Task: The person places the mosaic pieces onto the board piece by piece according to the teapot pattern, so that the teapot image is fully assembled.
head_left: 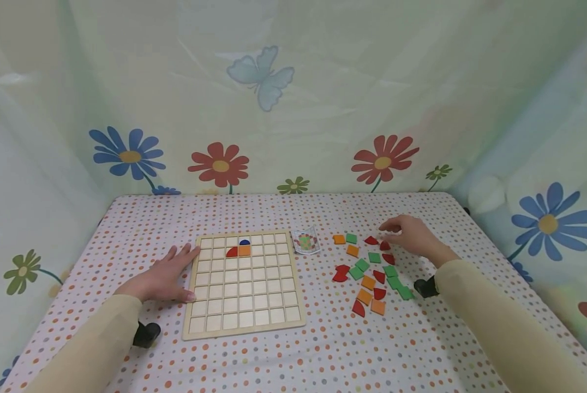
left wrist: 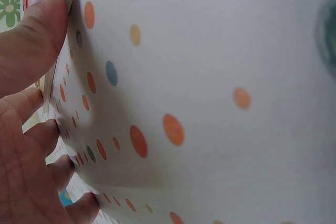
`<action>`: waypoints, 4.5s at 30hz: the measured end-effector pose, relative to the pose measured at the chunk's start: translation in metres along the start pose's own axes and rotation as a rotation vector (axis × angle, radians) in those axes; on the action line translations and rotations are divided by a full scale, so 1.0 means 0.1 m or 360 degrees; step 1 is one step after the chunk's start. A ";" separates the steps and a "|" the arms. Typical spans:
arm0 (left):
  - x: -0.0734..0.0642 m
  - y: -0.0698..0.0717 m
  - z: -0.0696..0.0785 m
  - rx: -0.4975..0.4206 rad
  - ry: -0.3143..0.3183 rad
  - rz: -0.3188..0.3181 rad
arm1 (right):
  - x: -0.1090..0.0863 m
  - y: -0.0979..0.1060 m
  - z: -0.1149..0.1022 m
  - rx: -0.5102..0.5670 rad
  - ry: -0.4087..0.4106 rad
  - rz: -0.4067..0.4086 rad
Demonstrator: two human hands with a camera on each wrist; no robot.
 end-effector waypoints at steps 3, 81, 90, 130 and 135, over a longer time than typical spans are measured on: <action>0.00 -0.01 0.00 -0.0010 -0.0001 -0.0001 | 0.04 -0.06 0.07 -0.0003 -0.0034 -0.0068; -0.02 -0.01 0.00 0.0013 -0.0025 0.0008 | 0.23 -0.22 -1.12 -0.0085 0.0377 -0.0042; 0.01 -0.01 0.01 0.0026 -0.0004 0.0010 | 0.43 -0.48 -1.73 -0.0123 0.0580 -0.0184; 0.00 -0.01 0.01 -0.0017 0.0019 0.0009 | 0.71 -1.02 -2.51 -0.0320 0.0637 -0.0356; 0.01 -0.01 0.00 -0.0011 0.0016 0.0009 | 0.69 -0.99 -2.51 -0.0283 0.0609 -0.0364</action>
Point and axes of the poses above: each hand's wrist, its own x-axis towards the middle knuckle, its own y-axis out of the back of the hand, z = x × y, the point moved 3 cm from there along x, towards the middle knuckle, and after that the axes turned 12 degrees about -z, right-handed, at the moved point
